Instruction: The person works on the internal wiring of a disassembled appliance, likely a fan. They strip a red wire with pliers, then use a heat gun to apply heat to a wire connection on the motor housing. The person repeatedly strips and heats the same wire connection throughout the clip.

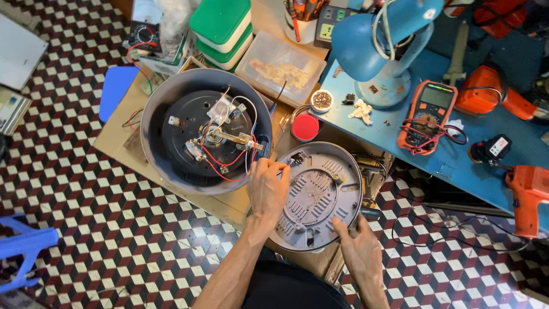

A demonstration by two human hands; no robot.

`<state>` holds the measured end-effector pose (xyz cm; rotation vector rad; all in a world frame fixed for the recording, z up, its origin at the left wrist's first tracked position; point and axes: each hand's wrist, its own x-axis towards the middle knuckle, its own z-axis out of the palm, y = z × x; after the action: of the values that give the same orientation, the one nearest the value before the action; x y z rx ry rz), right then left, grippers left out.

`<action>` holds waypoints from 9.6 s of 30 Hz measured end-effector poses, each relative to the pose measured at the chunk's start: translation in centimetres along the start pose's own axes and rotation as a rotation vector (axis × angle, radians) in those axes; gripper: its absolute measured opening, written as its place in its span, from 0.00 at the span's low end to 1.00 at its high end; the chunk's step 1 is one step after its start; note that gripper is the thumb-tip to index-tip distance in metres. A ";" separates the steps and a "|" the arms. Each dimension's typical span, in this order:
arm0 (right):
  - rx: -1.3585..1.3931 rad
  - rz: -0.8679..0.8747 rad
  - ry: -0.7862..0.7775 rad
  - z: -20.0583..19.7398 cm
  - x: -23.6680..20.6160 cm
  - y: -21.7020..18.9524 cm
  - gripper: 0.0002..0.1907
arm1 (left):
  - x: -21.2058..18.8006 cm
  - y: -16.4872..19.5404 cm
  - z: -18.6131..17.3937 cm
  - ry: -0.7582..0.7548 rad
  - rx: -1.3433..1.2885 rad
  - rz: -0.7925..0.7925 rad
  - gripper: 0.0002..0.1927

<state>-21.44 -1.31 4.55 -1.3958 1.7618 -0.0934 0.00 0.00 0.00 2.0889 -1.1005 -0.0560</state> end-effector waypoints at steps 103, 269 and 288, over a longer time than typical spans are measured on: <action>0.386 0.101 -0.476 7.6 12.1 11.8 0.23 | -1.6 0.8 -0.8 -0.216 -0.161 -0.082 0.15; -0.434 -0.740 -0.062 1.8 20.6 -3.3 0.29 | 0.6 -4.1 6.0 -0.022 0.135 -0.299 0.09; -0.072 -0.739 -0.524 4.0 19.2 -7.2 0.16 | 1.1 -2.0 8.1 0.177 0.260 -0.355 0.08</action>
<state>-13.39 -18.06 -5.03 -1.8584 0.7799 -0.0514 -0.92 -5.01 -6.72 2.4493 -0.6499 0.1040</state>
